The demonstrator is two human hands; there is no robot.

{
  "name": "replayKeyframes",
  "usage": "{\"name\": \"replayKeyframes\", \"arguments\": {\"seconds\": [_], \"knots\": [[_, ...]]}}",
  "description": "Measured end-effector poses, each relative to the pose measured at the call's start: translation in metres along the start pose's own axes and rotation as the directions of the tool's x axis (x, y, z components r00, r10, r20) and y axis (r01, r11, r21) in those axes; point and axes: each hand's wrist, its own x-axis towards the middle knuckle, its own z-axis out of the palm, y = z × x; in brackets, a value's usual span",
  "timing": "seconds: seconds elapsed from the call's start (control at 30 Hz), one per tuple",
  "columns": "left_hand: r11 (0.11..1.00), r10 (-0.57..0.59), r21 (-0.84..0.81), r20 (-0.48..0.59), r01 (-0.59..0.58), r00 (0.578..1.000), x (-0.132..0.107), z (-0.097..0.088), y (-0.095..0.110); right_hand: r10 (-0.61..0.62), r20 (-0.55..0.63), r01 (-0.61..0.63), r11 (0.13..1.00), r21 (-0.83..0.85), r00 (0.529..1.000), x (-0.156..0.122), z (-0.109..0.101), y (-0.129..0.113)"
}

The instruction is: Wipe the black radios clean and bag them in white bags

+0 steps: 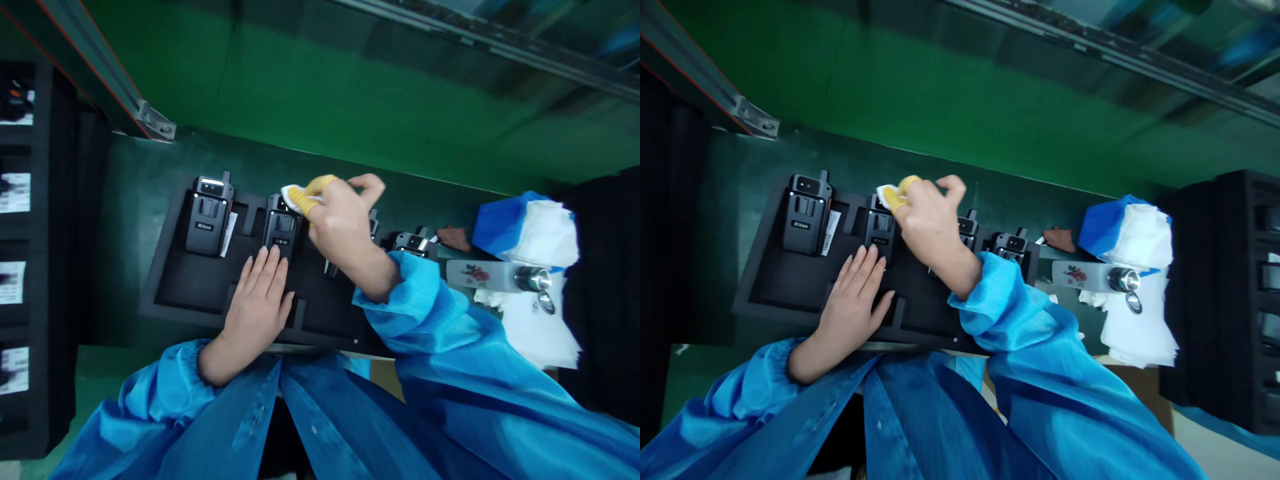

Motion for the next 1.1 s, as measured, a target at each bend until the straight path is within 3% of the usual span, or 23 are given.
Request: {"name": "replayKeyframes", "arguments": {"seconds": [0.13,0.27,0.37,0.43,0.53,0.67,0.9,0.97,1.1], "knots": [[1.0,-0.006,0.002,0.001,0.006,1.0,0.0,-0.001,-0.001,-0.2,0.002,0.2,0.98,-0.019,0.98,0.0,0.007,-0.012],[1.0,0.001,0.011,0.004,-0.001,1.0,0.001,-0.002,0.0,-0.249,-0.028,0.245,0.964,-0.1,0.968,-0.01,0.007,0.009],[1.0,-0.012,-0.011,0.005,0.012,1.0,0.0,-0.002,0.0,-0.167,-0.031,0.161,0.977,-0.143,0.985,-0.016,0.002,0.027],[1.0,-0.009,-0.017,-0.009,0.009,1.0,0.0,-0.001,0.0,-0.073,-0.032,0.068,0.989,-0.132,0.997,-0.014,-0.001,0.026],[1.0,0.005,-0.025,-0.028,-0.006,1.0,0.0,0.0,0.0,0.009,-0.004,-0.009,0.998,-0.064,1.0,-0.005,-0.002,0.005],[1.0,-0.006,-0.024,-0.023,0.005,1.0,0.001,0.001,-0.001,-0.015,0.068,0.015,1.0,-0.007,0.998,0.003,0.003,-0.017],[1.0,0.027,-0.006,-0.073,-0.028,0.997,0.001,-0.003,0.0,0.152,-0.027,-0.153,0.988,-0.015,0.988,-0.03,-0.005,-0.001],[0.999,0.044,0.008,-0.117,-0.043,0.992,0.0,-0.005,0.0,0.087,-0.008,-0.087,0.996,-0.014,0.996,-0.039,-0.006,-0.009],[0.998,0.064,0.036,-0.142,-0.06,0.988,-0.003,-0.005,0.0,-0.168,0.047,0.169,0.986,-0.018,0.985,-0.045,0.002,-0.034]]}}
